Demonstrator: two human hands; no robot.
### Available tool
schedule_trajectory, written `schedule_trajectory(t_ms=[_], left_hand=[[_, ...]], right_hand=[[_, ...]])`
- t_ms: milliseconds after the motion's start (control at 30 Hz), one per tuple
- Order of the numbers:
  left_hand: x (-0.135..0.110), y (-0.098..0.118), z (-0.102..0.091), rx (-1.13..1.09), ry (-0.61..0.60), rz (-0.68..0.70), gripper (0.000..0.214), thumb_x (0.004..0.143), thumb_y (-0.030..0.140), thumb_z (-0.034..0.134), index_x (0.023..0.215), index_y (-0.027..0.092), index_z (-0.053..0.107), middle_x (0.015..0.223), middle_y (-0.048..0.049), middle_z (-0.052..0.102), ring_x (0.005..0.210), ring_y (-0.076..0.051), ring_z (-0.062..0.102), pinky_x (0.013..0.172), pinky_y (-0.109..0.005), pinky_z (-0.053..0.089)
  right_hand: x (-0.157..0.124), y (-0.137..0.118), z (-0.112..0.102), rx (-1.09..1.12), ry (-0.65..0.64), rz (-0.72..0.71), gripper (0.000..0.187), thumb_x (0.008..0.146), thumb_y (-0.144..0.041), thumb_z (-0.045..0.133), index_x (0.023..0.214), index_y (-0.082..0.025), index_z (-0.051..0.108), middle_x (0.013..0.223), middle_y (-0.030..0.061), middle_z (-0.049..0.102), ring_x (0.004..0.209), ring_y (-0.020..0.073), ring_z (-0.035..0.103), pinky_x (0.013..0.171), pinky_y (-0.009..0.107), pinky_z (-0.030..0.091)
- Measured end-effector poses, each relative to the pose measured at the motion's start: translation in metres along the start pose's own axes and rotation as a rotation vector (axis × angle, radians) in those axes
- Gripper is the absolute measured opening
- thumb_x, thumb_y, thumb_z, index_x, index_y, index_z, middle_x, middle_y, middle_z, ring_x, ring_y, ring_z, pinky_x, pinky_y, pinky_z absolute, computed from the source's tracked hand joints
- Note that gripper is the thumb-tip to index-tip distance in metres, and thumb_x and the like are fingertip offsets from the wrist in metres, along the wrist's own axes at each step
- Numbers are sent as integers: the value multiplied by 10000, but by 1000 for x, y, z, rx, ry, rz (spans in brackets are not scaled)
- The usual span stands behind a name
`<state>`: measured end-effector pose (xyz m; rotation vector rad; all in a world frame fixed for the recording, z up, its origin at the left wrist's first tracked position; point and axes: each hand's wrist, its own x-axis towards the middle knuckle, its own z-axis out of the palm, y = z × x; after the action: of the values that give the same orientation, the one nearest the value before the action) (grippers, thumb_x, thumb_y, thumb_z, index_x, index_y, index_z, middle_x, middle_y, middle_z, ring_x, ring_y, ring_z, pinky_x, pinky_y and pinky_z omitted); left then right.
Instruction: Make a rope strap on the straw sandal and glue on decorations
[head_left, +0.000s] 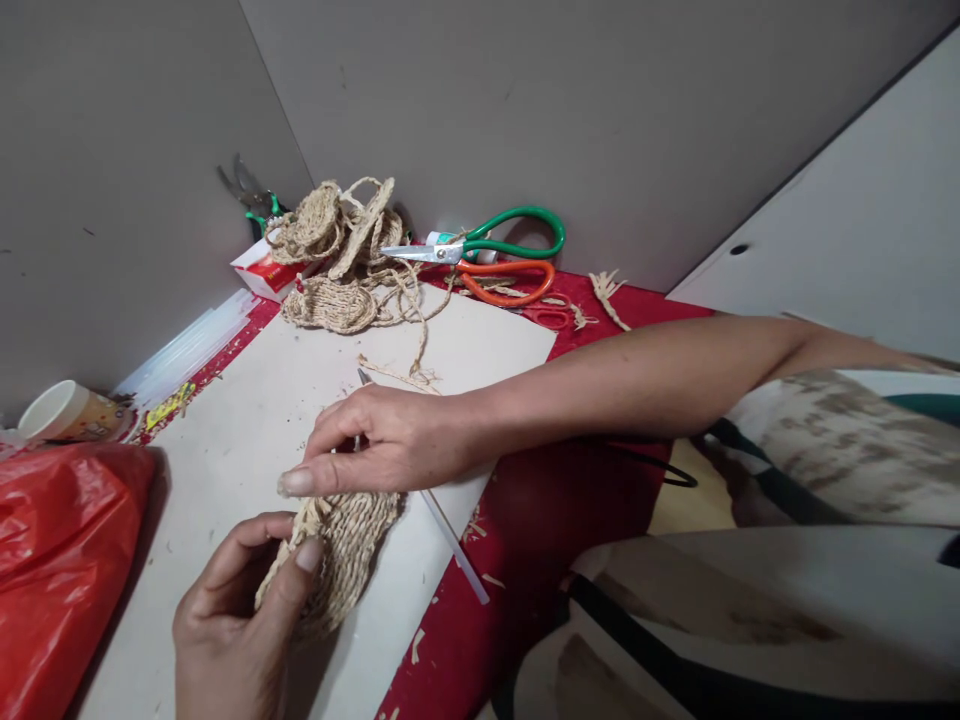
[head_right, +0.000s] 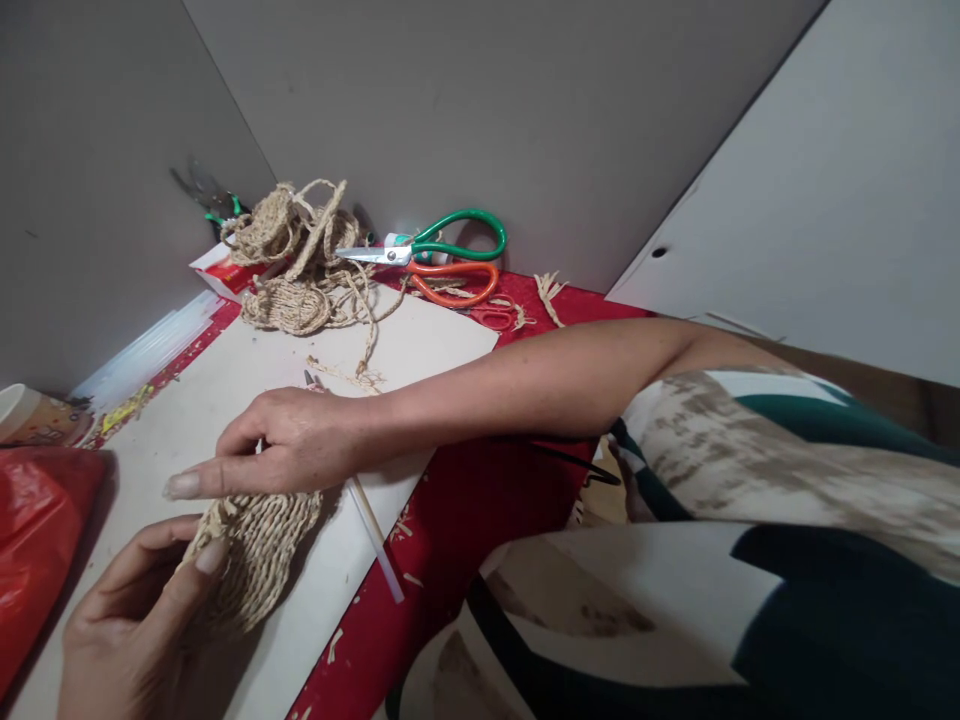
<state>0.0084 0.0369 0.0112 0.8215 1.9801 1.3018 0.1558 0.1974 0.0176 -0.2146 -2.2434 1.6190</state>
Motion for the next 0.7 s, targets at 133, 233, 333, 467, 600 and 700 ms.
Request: schedule_trajectory(t_ms=[133, 233, 333, 467, 600, 700], left_hand=[[5, -3, -1, -109, -100, -122, 406, 570, 417, 868, 849, 193, 676, 810, -33, 708, 674, -168, 651, 594, -233, 538], [8, -2, -2, -213, -126, -196, 450, 546, 377, 887, 900, 203, 669, 831, -32, 711, 640, -176, 670, 565, -253, 553], [10, 1, -3, -284, -77, -176, 450, 539, 348, 893, 897, 213, 656, 830, -16, 716, 560, -142, 650, 518, -230, 539], [10, 6, -7, -361, 35, -105, 407, 600, 334, 869, 924, 233, 643, 805, 10, 722, 571, -135, 659, 540, -221, 535], [7, 10, -9, -416, 131, -29, 378, 621, 337, 855, 899, 230, 623, 775, 26, 719, 587, -139, 665, 544, -222, 533], [3, 12, -8, -428, 170, 5, 366, 631, 341, 850, 890, 228, 617, 786, 41, 715, 591, -114, 658, 556, -197, 528]], right_hand=[[3, 6, 1, 39, -8, 16, 485, 910, -524, 532, 637, -123, 528, 607, -35, 384, 594, 68, 342, 584, 215, 300], [5, 6, -1, 24, 40, 37, 433, 938, -483, 505, 758, -103, 609, 639, -19, 475, 627, 77, 434, 623, 214, 351], [4, 0, -5, -2, 123, 49, 419, 940, -494, 498, 802, -111, 599, 632, -24, 473, 608, 79, 439, 600, 214, 360], [0, -9, -5, 16, 191, 36, 362, 888, -487, 594, 898, -125, 596, 740, -3, 548, 670, 78, 483, 612, 201, 395], [-2, -11, 1, 185, 29, 252, 479, 766, -578, 693, 882, -141, 536, 619, -39, 502, 522, 70, 481, 458, 183, 376], [-1, -12, 7, 269, -87, 371, 572, 684, -615, 740, 921, -129, 555, 661, -17, 550, 535, 92, 544, 426, 187, 424]])
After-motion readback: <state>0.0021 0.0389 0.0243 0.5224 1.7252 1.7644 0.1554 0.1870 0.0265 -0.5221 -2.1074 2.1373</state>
